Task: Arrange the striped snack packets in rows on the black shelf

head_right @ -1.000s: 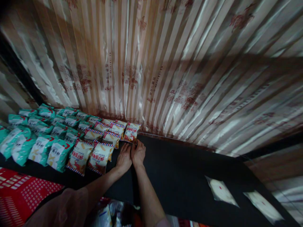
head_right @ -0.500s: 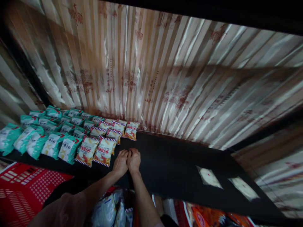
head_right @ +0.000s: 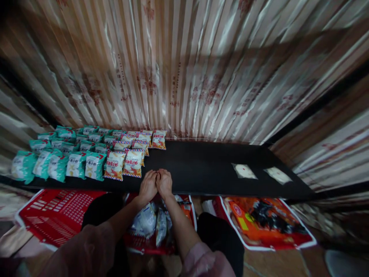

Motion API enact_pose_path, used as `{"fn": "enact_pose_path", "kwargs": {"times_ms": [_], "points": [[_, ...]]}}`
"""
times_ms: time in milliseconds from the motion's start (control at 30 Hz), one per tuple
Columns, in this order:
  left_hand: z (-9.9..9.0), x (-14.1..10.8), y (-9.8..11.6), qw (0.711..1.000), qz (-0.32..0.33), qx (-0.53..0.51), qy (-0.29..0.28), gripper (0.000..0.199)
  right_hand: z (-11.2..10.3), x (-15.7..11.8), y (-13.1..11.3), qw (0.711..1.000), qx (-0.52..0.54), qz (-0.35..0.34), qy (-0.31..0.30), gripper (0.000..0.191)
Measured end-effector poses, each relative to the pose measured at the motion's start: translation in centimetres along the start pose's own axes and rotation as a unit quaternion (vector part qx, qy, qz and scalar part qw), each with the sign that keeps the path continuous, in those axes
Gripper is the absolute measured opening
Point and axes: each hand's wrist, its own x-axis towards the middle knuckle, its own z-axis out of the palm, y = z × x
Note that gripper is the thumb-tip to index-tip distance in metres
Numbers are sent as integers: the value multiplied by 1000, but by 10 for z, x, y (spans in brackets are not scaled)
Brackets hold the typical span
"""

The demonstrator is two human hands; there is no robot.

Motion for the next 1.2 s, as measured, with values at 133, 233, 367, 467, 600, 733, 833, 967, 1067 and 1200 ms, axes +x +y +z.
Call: {"fn": "enact_pose_path", "kwargs": {"times_ms": [133,233,367,467,600,733,833,967,1067,1200], "points": [[-3,-9,-1,1000,10,8,-3,34,-1,-11,-2,1000,-5,-6,-5,31],[-5,-16,-2,1000,12,15,-6,34,-1,-19,-2,1000,-10,-3,-2,30],[-4,-26,-3,1000,20,19,-13,36,2,-29,-2,1000,-4,-4,4,29],[-1,-35,-6,999,35,24,-11,39,6,-36,0,1000,8,-11,13,31],[2,-46,-11,998,61,26,-9,44,10,-46,-1,999,18,-29,25,32],[3,-57,-15,997,77,18,-15,48,10,-56,-5,999,14,-37,24,34],[4,-66,-18,996,83,17,-5,45,9,-66,-10,998,18,-48,27,35],[5,-85,-25,994,105,19,25,39,12,-87,-12,996,48,-70,38,37],[7,-103,-34,992,115,15,41,37,19,-107,-10,992,71,-103,32,40],[16,-122,-45,994,103,-9,25,36,35,-130,-4,991,65,-119,-4,42]]}}
